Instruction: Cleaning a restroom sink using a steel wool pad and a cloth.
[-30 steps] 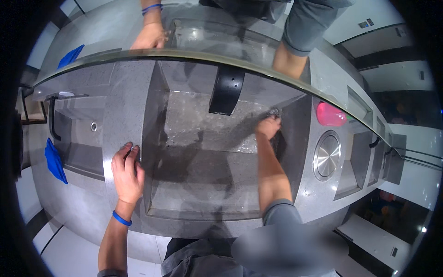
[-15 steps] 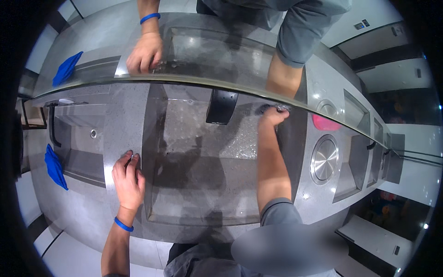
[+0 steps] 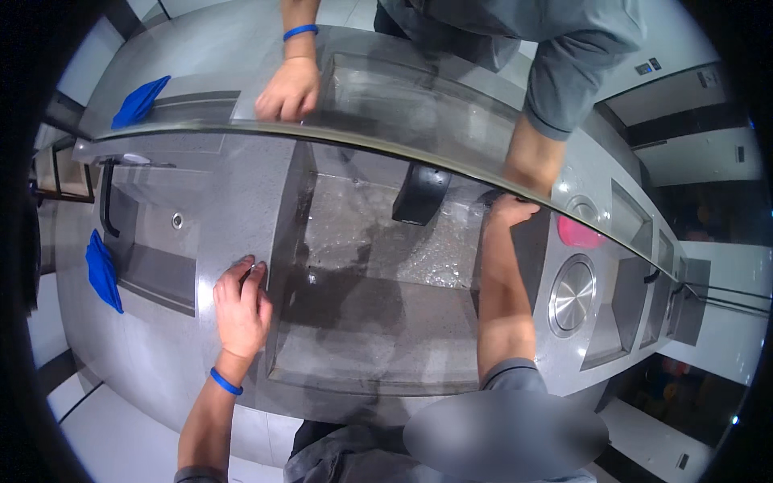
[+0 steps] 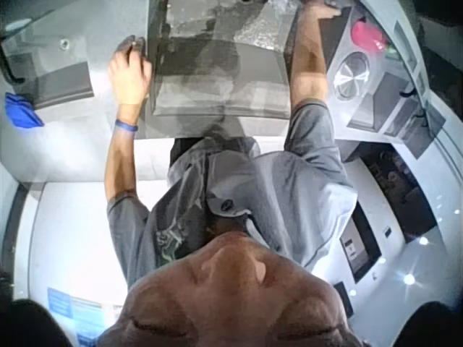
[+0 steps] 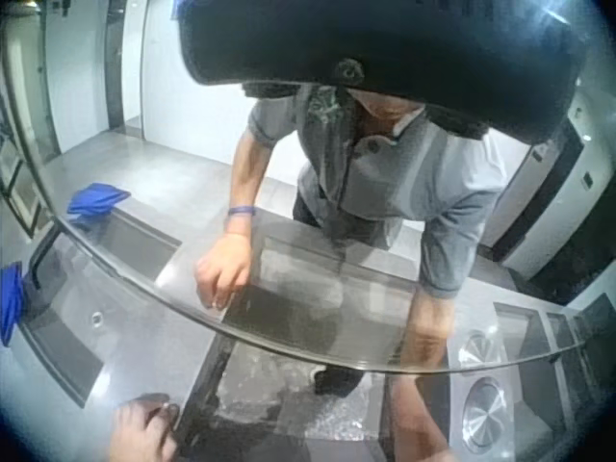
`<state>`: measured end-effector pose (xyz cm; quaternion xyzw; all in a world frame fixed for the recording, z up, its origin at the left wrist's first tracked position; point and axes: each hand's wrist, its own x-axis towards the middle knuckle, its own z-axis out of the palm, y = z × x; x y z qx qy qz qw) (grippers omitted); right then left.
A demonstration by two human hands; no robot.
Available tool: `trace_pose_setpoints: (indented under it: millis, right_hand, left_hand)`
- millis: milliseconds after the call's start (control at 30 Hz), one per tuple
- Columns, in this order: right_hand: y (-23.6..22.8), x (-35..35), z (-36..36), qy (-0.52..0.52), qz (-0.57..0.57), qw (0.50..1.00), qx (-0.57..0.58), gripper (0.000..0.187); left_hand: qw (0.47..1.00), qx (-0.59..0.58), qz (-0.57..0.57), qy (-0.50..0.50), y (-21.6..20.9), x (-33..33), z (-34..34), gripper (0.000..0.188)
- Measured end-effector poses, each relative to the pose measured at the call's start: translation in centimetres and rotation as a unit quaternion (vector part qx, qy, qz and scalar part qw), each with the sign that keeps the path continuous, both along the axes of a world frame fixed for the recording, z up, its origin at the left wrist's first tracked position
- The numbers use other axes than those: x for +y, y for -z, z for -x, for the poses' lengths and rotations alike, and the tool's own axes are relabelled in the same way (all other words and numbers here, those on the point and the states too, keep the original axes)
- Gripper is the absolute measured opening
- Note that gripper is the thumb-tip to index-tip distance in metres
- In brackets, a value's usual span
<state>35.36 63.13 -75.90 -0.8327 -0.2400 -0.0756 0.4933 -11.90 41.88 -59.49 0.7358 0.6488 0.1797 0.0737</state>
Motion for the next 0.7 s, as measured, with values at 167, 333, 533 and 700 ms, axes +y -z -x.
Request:
trace_pose_setpoints:
  millis: [167, 333, 533, 700]
  right_hand:
    - [-3.8, -0.6, 17.5, -0.209, 0.018, 0.977, -0.024, 0.035]
    - [-3.7, 2.1, 35.7, -0.321, -0.054, 0.946, -0.011, 0.025]
    - [1.4, 1.0, 22.8, -0.257, -0.191, 0.893, 0.315, 0.030]
    - [-4.3, 1.4, 30.0, -0.216, -0.038, 0.972, -0.080, 0.037]
  left_hand:
    - [1.000, 0.021, 0.004, -0.014, -0.2, -0.5, 0.6, 0.047]
    - [1.000, -0.021, -0.006, 0.000, 0.2, -0.1, 0.1, 0.046]
    - [1.000, -0.019, 0.002, -0.008, 0.1, -0.1, 1.1, 0.047]
    - [1.000, -0.023, 0.008, 0.001, -0.1, -0.3, 0.9, 0.048]
